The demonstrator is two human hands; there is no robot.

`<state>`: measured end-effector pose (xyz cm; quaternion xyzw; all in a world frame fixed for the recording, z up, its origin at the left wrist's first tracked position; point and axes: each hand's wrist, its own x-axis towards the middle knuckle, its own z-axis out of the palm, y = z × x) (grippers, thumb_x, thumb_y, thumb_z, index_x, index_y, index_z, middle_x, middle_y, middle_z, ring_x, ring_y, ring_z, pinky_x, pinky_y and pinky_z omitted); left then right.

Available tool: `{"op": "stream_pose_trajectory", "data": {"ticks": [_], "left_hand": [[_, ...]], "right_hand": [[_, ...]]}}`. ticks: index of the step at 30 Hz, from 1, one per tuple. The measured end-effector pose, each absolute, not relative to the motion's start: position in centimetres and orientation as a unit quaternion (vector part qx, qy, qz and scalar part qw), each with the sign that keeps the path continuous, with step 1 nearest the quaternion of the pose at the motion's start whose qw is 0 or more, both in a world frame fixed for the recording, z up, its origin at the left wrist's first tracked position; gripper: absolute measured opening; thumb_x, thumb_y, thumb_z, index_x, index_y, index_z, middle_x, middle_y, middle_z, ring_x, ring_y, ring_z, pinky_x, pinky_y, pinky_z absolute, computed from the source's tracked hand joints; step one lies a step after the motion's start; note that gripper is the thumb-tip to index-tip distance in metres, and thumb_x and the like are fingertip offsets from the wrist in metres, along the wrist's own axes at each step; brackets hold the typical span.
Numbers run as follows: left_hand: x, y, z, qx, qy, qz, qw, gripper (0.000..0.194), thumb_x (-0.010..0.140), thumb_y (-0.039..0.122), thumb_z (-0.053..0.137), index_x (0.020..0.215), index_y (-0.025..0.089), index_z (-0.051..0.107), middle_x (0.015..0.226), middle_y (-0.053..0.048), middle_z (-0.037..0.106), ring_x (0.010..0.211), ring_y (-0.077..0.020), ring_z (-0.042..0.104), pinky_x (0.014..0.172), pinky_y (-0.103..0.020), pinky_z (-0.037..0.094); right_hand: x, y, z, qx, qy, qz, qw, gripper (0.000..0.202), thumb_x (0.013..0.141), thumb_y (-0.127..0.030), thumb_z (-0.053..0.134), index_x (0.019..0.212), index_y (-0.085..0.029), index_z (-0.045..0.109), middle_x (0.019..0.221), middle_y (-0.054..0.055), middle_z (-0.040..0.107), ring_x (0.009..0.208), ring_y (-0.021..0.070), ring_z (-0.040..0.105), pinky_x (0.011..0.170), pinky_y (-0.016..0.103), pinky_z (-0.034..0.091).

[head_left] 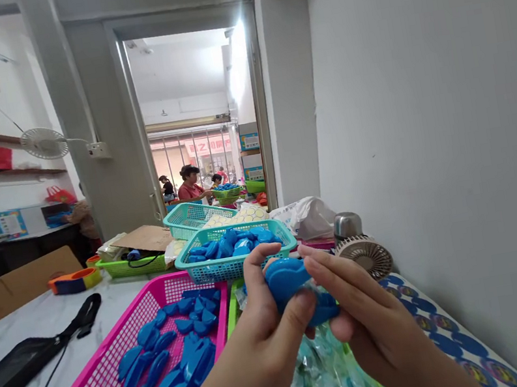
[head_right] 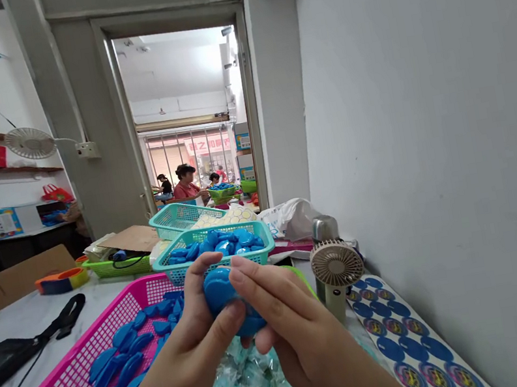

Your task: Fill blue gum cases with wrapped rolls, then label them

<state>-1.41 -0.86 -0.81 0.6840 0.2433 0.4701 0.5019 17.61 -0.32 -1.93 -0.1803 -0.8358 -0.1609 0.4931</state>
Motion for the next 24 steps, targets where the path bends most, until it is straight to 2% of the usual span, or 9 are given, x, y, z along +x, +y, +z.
{"op": "stream_pose_trajectory", "data": {"ticks": [4,9,11,13,16,18,22,24], "left_hand": [[-1.60,-1.08,-0.57,0.670,0.226,0.472,0.527,0.064,0.101,0.048,0.058,0.146,0.036,0.014,0.115,-0.003,0.052,0.084,-0.0131,0.058,0.078,-0.027,0.052],[-1.81,-0.49,-1.00,0.672,0.165,0.472,0.546,0.064,0.099,0.035,0.064,0.142,0.037,0.018,0.121,-0.004,0.051,0.077,-0.0092,0.052,0.067,-0.022,0.044],[-1.85,-0.30,-1.15,0.693,0.159,0.475,0.519,0.056,0.099,0.033,0.063,0.139,0.034,0.024,0.123,-0.005,0.049,0.086,-0.0117,0.053,0.073,-0.024,0.045],[-1.85,-0.33,-1.13,0.707,0.168,0.474,0.497,0.053,0.098,0.034,0.065,0.138,0.032,0.029,0.126,-0.006,0.045,0.102,-0.0163,0.053,0.086,-0.029,0.046],[-1.78,-0.62,-0.93,0.713,0.175,0.452,0.507,0.071,0.093,0.040,0.073,0.142,0.036,0.022,0.132,-0.007,0.040,0.114,-0.0205,0.051,0.094,-0.032,0.044],[-1.70,-0.76,-0.86,0.713,0.173,0.430,0.526,0.073,0.093,0.041,0.073,0.141,0.039,0.018,0.131,-0.006,0.039,0.108,-0.0182,0.052,0.088,-0.030,0.044],[-1.41,-0.62,-1.14,0.709,0.163,0.419,0.544,0.056,0.099,0.040,0.066,0.135,0.038,0.024,0.122,-0.003,0.042,0.088,-0.0108,0.049,0.072,-0.024,0.040],[-1.12,-0.40,-1.36,0.704,0.154,0.430,0.544,0.055,0.098,0.037,0.068,0.133,0.037,0.026,0.122,-0.003,0.042,0.090,-0.0103,0.050,0.072,-0.022,0.041]], "right_hand": [[17.50,-0.34,-1.94,-0.187,-0.822,-0.165,0.512,0.057,0.103,-0.013,0.048,0.158,-0.024,0.038,0.156,0.006,0.051,0.144,0.0178,0.047,0.121,0.030,0.040],[17.41,-0.32,-1.87,-0.153,-0.789,-0.158,0.574,0.042,0.094,-0.005,0.060,0.133,-0.021,0.060,0.128,0.006,0.068,0.121,0.0158,0.064,0.107,0.025,0.053],[17.37,-0.29,-1.76,-0.140,-0.779,-0.172,0.586,0.034,0.094,-0.007,0.063,0.125,-0.019,0.063,0.119,0.007,0.071,0.114,0.0164,0.068,0.103,0.026,0.056],[17.32,-0.30,-1.62,-0.133,-0.767,-0.181,0.602,0.024,0.096,-0.012,0.065,0.119,-0.019,0.066,0.112,0.007,0.073,0.106,0.0177,0.071,0.097,0.029,0.061],[17.21,-0.46,-1.43,-0.140,-0.748,-0.181,0.623,0.013,0.099,-0.020,0.064,0.111,-0.022,0.068,0.101,0.007,0.074,0.094,0.0198,0.074,0.084,0.032,0.065],[17.09,-0.66,-1.34,-0.154,-0.740,-0.180,0.629,0.007,0.099,-0.022,0.063,0.105,-0.023,0.068,0.095,0.006,0.074,0.087,0.0198,0.075,0.077,0.032,0.066],[16.83,-0.89,-1.29,-0.179,-0.722,-0.182,0.643,0.006,0.100,-0.024,0.062,0.098,-0.022,0.067,0.090,0.005,0.072,0.081,0.0174,0.074,0.072,0.027,0.064],[16.81,-0.80,-1.39,-0.186,-0.714,-0.180,0.650,0.007,0.101,-0.025,0.061,0.098,-0.022,0.067,0.091,0.005,0.072,0.080,0.0176,0.074,0.071,0.028,0.064]]}}
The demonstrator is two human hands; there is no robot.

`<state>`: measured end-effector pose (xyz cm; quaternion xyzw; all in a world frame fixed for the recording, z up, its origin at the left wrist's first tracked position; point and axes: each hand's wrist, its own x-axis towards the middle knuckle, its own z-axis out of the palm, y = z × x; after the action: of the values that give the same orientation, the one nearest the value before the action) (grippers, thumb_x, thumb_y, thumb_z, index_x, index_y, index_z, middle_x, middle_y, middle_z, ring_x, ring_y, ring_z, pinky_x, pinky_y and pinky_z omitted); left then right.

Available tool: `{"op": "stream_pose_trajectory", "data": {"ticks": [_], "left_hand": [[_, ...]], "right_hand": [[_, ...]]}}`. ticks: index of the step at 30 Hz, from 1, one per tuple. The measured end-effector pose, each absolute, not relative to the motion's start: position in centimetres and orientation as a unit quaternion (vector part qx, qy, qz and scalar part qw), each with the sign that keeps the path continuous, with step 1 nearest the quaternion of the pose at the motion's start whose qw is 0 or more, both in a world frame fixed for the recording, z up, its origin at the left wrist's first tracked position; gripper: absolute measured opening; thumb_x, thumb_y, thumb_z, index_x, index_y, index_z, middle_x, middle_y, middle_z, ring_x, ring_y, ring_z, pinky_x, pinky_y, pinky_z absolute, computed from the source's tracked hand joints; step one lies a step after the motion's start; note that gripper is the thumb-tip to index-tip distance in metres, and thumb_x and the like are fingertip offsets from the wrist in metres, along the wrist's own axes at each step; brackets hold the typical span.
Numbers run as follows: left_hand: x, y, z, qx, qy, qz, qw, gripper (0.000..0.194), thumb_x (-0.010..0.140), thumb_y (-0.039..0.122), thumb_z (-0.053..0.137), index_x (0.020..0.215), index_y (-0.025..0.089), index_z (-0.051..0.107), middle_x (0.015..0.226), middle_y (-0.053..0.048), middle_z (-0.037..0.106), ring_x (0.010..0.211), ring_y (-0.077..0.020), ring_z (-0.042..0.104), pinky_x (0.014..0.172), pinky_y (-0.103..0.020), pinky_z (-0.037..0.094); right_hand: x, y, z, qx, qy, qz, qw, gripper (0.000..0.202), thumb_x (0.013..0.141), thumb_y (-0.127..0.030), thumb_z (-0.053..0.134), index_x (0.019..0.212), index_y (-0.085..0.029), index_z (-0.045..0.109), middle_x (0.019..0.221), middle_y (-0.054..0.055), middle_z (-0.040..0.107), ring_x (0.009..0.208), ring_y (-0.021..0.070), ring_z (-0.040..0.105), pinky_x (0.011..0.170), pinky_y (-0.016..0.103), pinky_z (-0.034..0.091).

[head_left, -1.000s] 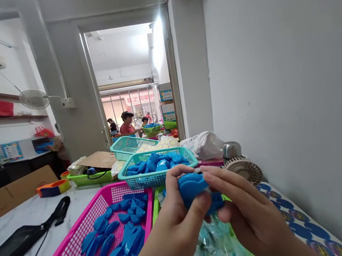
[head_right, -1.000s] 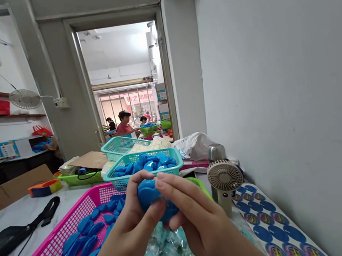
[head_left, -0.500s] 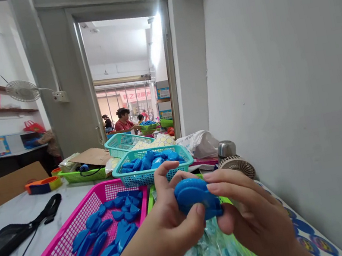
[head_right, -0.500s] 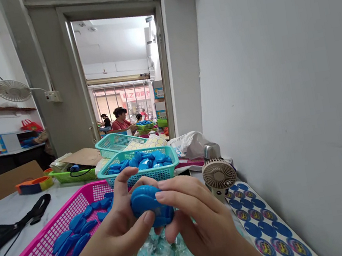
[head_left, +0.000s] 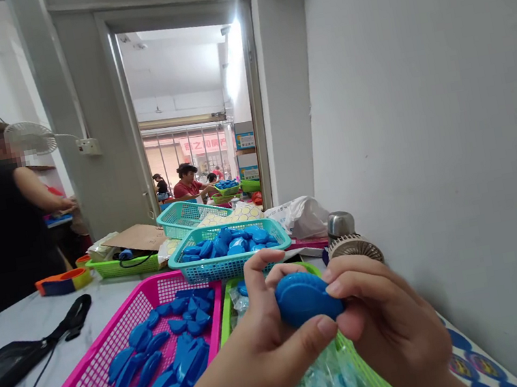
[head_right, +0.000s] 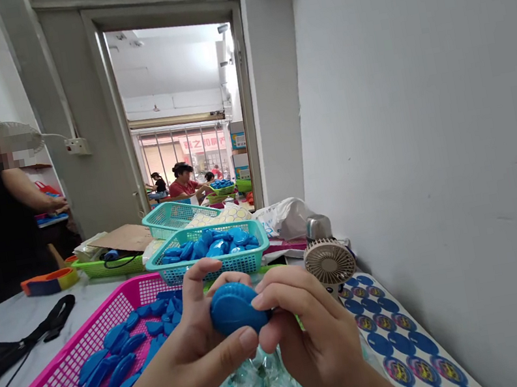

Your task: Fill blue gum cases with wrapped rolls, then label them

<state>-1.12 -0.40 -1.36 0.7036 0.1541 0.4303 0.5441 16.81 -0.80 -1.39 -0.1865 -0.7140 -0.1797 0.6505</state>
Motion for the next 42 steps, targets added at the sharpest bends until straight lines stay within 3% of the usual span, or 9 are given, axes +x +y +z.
{"op": "stream_pose_trajectory", "data": {"ticks": [8,13,17,21,25,29,32,38,42], "left_hand": [[0.6,0.1,-1.4,0.565,0.054,0.523,0.636,0.053,0.093,0.019,0.075,0.124,0.029,0.034,0.101,0.002,0.063,0.085,-0.0077,0.061,0.078,-0.020,0.047],[1.4,0.0,-1.9,0.543,0.077,0.561,0.620,0.046,0.090,0.023,0.078,0.121,0.026,0.043,0.093,0.003,0.066,0.078,-0.0065,0.060,0.070,-0.016,0.047],[1.6,0.0,-2.4,0.621,0.151,0.623,0.451,0.045,0.091,0.030,0.077,0.128,0.036,0.052,0.124,-0.001,0.064,0.106,-0.0147,0.065,0.087,-0.024,0.053],[0.9,0.2,-2.1,0.731,0.239,0.606,0.203,0.035,0.090,0.027,0.077,0.122,0.039,0.069,0.147,-0.001,0.055,0.140,-0.0272,0.049,0.112,-0.038,0.045],[0.3,0.3,-1.5,0.740,0.291,0.523,0.307,0.036,0.101,0.042,0.058,0.136,0.030,0.062,0.128,-0.007,0.069,0.118,-0.0280,0.066,0.102,-0.040,0.053],[0.3,0.8,-1.3,0.670,0.244,0.508,0.484,0.056,0.095,0.058,0.062,0.137,0.020,0.058,0.124,-0.012,0.070,0.108,-0.0279,0.068,0.092,-0.038,0.058],[0.4,1.0,-1.2,0.630,0.217,0.504,0.550,0.054,0.094,0.055,0.067,0.132,0.017,0.059,0.117,-0.012,0.072,0.103,-0.0259,0.070,0.085,-0.035,0.060],[0.1,0.0,-0.4,0.676,0.287,0.487,0.473,0.034,0.093,0.039,0.068,0.120,0.018,0.064,0.095,-0.006,0.075,0.081,-0.0177,0.070,0.071,-0.026,0.056],[-1.2,-0.3,-0.9,0.811,0.430,0.294,0.266,0.027,0.085,0.028,0.067,0.110,0.021,0.071,0.076,-0.001,0.073,0.064,-0.0165,0.063,0.056,-0.025,0.044]], "right_hand": [[17.1,-0.2,-2.6,-0.190,-0.685,-0.147,0.688,0.008,0.101,-0.027,0.062,0.106,-0.023,0.066,0.101,0.005,0.069,0.095,0.0165,0.070,0.082,0.026,0.061],[16.9,-0.2,-2.5,-0.201,-0.691,-0.156,0.677,0.012,0.102,-0.032,0.060,0.106,-0.023,0.065,0.099,0.006,0.069,0.091,0.0180,0.070,0.078,0.028,0.062],[17.1,0.0,-2.3,-0.222,-0.674,-0.187,0.679,0.008,0.101,-0.027,0.062,0.107,-0.023,0.065,0.101,0.006,0.070,0.095,0.0186,0.070,0.082,0.029,0.061],[17.0,0.0,-2.4,-0.254,-0.669,-0.182,0.674,0.011,0.100,-0.025,0.063,0.110,-0.024,0.068,0.102,0.005,0.071,0.095,0.0171,0.071,0.085,0.026,0.061],[16.8,0.1,-2.0,-0.240,-0.683,-0.083,0.684,0.018,0.099,-0.034,0.066,0.113,-0.027,0.075,0.105,0.006,0.071,0.097,0.0173,0.072,0.081,0.025,0.063],[17.1,0.7,-1.5,-0.227,-0.685,0.121,0.682,0.021,0.094,-0.034,0.073,0.114,-0.029,0.077,0.115,0.006,0.075,0.104,0.0180,0.074,0.087,0.027,0.065],[17.3,0.8,-1.4,-0.223,-0.670,0.259,0.659,0.028,0.087,-0.034,0.080,0.114,-0.025,0.077,0.110,0.007,0.079,0.093,0.0184,0.078,0.074,0.026,0.068],[18.9,0.6,-0.9,-0.250,-0.714,0.173,0.631,0.015,0.086,-0.030,0.081,0.100,-0.026,0.082,0.101,0.005,0.079,0.096,0.0194,0.076,0.081,0.029,0.066],[21.1,0.8,-0.5,-0.365,-0.822,0.091,0.428,0.006,0.084,-0.033,0.078,0.084,-0.031,0.084,0.106,0.004,0.077,0.099,0.0240,0.074,0.082,0.032,0.062]]}}
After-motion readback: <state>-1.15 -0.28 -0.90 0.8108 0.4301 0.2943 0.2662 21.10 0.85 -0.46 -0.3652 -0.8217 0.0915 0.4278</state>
